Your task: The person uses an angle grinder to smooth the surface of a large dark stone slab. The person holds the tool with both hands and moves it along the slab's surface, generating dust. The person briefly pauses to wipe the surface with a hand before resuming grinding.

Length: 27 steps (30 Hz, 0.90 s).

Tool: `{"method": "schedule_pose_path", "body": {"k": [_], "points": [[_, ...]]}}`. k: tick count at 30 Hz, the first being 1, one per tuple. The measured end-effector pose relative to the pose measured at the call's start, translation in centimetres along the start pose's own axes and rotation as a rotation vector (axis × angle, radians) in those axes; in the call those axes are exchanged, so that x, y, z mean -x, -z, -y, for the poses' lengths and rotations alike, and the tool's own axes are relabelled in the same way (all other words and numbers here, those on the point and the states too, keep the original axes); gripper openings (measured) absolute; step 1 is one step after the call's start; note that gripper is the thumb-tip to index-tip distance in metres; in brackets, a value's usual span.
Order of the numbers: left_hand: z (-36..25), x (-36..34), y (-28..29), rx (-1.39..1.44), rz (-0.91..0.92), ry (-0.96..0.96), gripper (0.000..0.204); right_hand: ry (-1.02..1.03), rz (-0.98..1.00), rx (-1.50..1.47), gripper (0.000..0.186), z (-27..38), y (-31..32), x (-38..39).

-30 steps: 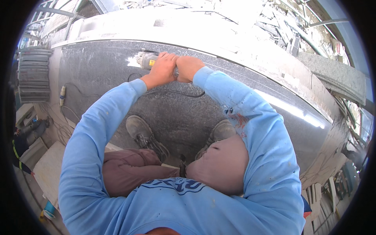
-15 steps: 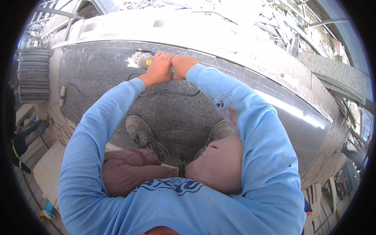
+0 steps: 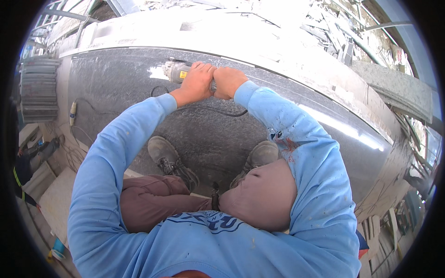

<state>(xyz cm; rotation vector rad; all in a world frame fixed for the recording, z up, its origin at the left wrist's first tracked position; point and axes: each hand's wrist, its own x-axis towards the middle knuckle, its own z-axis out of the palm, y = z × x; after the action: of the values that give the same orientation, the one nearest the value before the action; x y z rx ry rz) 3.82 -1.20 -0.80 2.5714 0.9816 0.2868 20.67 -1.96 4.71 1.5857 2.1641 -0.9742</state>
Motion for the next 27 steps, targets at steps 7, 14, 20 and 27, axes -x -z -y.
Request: {"method": "schedule_pose_path", "body": {"k": [7,14,20,27], "points": [[1.0,0.4,0.1,-0.003,0.006,0.01,0.055,0.017,0.009,-0.066,0.032,0.3,-0.2,-0.9],[3.1,0.9,-0.2,-0.013,-0.011,0.02,0.057,0.039,0.006,-0.061,0.034,1.4,0.1,-2.6],[2.0,0.7,0.2,-0.004,0.004,0.013,0.059,0.018,-0.003,-0.049,0.035,0.9,-0.3,-1.9],[0.4,0.2,-0.2,-0.026,0.003,0.015,0.057,0.0,0.007,-0.023,0.037,0.4,0.0,-0.3]]}}
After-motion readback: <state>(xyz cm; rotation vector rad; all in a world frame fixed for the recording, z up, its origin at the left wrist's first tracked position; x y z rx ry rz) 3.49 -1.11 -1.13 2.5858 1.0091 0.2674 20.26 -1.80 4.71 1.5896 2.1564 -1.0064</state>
